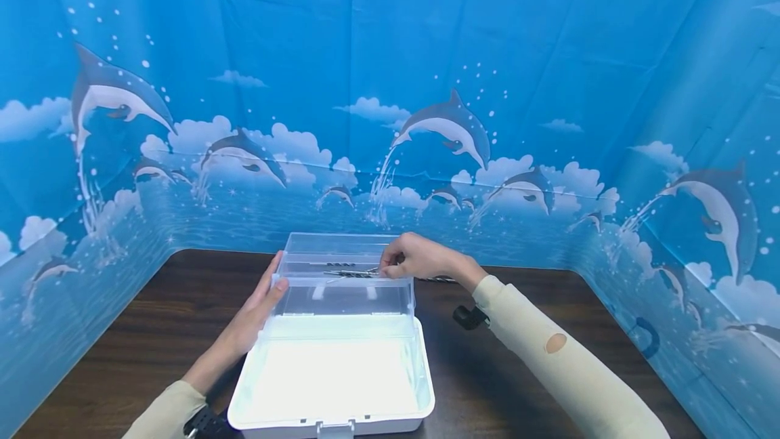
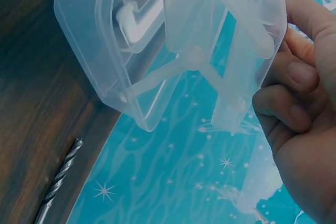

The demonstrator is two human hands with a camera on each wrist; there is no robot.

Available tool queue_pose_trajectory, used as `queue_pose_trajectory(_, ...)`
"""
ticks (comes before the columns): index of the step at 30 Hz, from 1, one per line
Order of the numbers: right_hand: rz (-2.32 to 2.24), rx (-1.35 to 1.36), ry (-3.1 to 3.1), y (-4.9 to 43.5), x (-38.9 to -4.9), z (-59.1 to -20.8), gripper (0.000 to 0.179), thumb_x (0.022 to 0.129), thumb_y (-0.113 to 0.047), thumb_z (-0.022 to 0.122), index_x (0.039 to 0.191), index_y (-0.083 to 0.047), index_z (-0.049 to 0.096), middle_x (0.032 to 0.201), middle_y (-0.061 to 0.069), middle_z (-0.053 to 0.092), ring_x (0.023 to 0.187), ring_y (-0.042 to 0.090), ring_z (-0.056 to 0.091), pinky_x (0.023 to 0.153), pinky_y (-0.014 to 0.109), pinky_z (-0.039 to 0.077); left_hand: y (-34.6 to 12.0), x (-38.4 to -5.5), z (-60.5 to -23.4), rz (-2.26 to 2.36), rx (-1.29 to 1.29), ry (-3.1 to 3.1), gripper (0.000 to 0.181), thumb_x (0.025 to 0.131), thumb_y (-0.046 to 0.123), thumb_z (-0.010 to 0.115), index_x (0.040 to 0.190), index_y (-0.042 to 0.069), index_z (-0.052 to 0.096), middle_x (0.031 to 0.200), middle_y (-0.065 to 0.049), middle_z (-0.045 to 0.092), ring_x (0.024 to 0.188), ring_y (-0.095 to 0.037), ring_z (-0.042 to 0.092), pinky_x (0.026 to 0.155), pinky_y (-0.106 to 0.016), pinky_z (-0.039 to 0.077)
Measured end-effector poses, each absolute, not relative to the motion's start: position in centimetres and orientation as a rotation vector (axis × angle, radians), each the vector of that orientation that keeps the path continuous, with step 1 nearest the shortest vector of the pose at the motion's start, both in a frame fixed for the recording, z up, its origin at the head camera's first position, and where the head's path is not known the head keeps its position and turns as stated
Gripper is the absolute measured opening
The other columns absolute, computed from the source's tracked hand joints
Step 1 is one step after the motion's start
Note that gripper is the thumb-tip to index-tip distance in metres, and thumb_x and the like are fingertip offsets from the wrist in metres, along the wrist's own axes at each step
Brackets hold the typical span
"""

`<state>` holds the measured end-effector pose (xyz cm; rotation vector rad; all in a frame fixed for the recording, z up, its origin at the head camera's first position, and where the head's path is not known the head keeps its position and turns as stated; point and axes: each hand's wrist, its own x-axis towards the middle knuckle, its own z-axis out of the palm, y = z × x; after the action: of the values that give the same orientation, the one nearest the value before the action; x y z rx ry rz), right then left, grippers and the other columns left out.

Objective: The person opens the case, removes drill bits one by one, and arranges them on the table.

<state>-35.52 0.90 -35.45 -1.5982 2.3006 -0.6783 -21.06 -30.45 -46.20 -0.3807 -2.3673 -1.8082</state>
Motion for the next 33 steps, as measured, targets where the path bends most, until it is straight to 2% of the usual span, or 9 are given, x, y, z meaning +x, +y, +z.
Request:
queue_pose_trajectory(10, -0.718, -1.596, 2.35, 1.8, -35.4, -34.8, 0.015, 0.093, -0.02, 0.056, 0.089, -0.016, 0.069, 0.075, -0.006, 0.06, 0.06, 0.012, 0.048, 0.053, 0.028, 0.041, -30.4, -20.9, -45.6, -1.825, -0.392, -2.366, 0.057, 0.102, 0.027, 0.03, 0.145, 0.045, -0.003, 0.152, 0.007, -0.01, 0.136, -0.035, -0.003, 0.088, -0.074, 0.015)
queue_pose_trajectory(19, -0.733, -1.533, 2.444, 3.9, -35.6, -34.2, 0.02, 0.092, -0.026, 0.056, 0.091, -0.01, 0.068, 0.076, -0.002, 0.061, 0.062, 0.013, 0.05, 0.054, 0.028, 0.043, -29.5, -19.5, -43.9, -1.842, -0.397, -2.368, 0.058, 0.102, 0.024, 0.03, 0.147, 0.035, -0.005, 0.152, -0.003, -0.01, 0.135, -0.039, -0.001, 0.088, -0.074, 0.015)
queue_pose_trajectory(26, -0.72, -1.421, 2.538, 7.1, -36.3, -34.1, 0.014, 0.093, -0.028, 0.057, 0.091, -0.019, 0.068, 0.075, 0.0, 0.061, 0.06, 0.011, 0.05, 0.052, 0.028, 0.043, -29.4, -19.5, -43.9, -1.833, -0.401, -2.378, 0.058, 0.102, 0.024, 0.029, 0.147, 0.036, -0.005, 0.153, -0.003, -0.01, 0.136, -0.037, -0.003, 0.088, -0.075, 0.012)
queue_pose_trajectory(33, -0.749, -1.314, 2.624, 10.6, -37.4, -33.9, 0.01, 0.092, -0.03, 0.058, 0.092, -0.025, 0.067, 0.076, -0.004, 0.06, 0.062, 0.018, 0.05, 0.052, 0.03, 0.043, -29.4, -19.4, -43.8, -1.836, -0.413, -2.356, 0.057, 0.102, 0.023, 0.03, 0.147, 0.036, -0.004, 0.153, -0.004, -0.008, 0.135, -0.039, -0.001, 0.088, -0.074, 0.015)
